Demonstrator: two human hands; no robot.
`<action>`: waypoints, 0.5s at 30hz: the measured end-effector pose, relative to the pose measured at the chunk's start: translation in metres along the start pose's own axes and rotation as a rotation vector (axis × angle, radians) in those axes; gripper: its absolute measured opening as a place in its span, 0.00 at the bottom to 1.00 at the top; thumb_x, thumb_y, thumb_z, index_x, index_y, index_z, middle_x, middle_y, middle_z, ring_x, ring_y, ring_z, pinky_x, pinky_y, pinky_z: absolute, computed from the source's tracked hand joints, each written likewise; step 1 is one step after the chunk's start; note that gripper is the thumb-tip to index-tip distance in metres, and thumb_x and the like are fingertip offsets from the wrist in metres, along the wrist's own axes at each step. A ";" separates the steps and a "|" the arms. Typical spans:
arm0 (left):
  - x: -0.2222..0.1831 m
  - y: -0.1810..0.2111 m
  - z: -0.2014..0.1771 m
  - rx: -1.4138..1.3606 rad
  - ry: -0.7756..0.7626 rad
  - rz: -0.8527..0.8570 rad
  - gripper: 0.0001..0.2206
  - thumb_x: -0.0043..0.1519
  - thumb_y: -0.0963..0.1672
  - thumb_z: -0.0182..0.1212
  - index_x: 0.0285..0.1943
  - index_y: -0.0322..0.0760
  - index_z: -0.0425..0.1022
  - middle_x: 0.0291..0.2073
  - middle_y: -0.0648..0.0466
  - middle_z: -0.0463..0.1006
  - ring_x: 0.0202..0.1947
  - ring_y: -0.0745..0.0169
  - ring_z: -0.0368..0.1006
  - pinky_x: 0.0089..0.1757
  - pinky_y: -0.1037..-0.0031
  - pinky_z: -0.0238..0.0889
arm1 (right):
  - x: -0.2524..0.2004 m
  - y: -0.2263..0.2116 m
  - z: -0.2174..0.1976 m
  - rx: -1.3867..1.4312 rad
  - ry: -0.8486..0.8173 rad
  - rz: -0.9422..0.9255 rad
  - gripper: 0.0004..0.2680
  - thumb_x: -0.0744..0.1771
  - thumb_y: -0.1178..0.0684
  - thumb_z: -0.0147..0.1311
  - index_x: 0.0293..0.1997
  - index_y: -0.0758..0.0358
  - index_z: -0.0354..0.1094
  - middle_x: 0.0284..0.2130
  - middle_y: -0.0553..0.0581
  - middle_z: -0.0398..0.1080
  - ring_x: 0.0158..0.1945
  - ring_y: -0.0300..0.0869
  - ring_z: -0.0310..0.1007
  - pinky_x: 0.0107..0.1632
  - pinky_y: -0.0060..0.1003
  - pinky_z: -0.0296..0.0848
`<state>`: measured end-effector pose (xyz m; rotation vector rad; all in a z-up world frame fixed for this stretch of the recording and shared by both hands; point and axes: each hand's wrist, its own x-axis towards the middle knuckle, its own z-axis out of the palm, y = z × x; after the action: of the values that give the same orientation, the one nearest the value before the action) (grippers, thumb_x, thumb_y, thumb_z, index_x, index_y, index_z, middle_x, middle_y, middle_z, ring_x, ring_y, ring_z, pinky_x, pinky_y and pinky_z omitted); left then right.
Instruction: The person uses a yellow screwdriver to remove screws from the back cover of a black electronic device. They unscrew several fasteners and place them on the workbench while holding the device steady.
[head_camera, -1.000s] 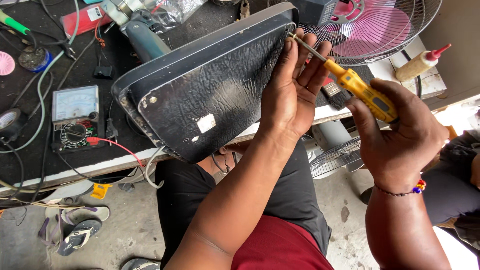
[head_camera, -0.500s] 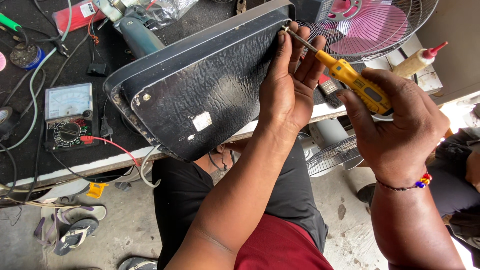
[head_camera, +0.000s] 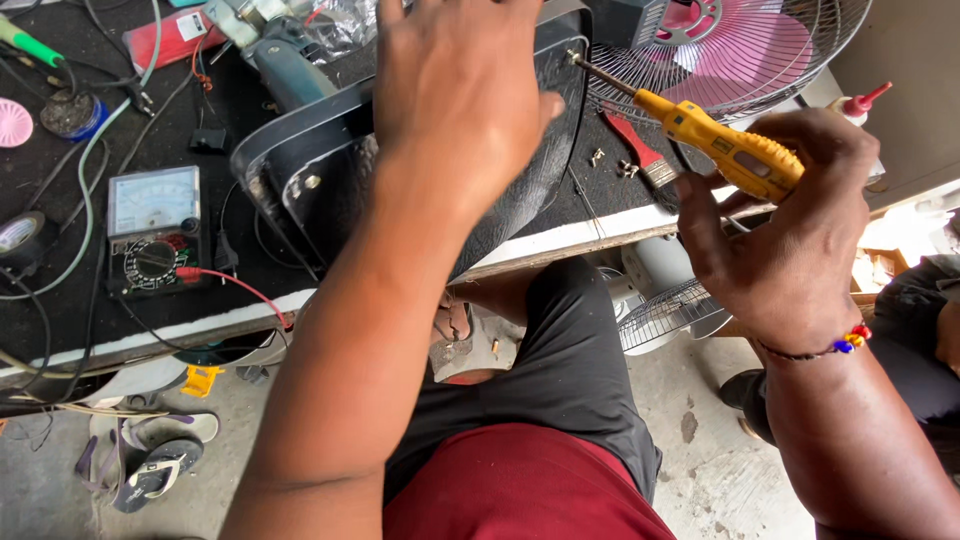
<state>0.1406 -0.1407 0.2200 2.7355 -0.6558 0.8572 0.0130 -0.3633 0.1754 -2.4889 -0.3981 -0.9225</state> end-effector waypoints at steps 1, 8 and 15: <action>0.008 -0.010 0.012 0.054 -0.132 -0.013 0.24 0.50 0.56 0.77 0.51 0.49 0.78 0.37 0.46 0.82 0.36 0.36 0.78 0.34 0.47 0.72 | 0.002 -0.008 -0.001 0.087 -0.024 0.039 0.17 0.70 0.70 0.59 0.61 0.81 0.51 0.54 0.75 0.54 0.36 0.58 0.72 0.38 0.44 0.74; 0.006 -0.004 0.036 0.117 0.079 -0.020 0.15 0.48 0.55 0.77 0.35 0.55 0.77 0.29 0.56 0.79 0.28 0.47 0.78 0.27 0.57 0.71 | -0.016 0.013 0.004 -0.155 -0.036 0.185 0.15 0.80 0.43 0.45 0.55 0.70 0.64 0.29 0.55 0.70 0.31 0.53 0.73 0.37 0.49 0.65; 0.010 -0.004 0.044 0.049 0.200 -0.062 0.08 0.45 0.49 0.75 0.27 0.53 0.78 0.23 0.55 0.78 0.24 0.45 0.77 0.25 0.56 0.68 | -0.006 0.004 0.004 -0.012 0.028 0.045 0.12 0.79 0.54 0.50 0.60 0.80 0.58 0.45 0.74 0.70 0.38 0.58 0.70 0.40 0.49 0.65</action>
<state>0.1713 -0.1550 0.1897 2.6495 -0.5143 1.1266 0.0126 -0.3653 0.1673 -2.4825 -0.3272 -0.9437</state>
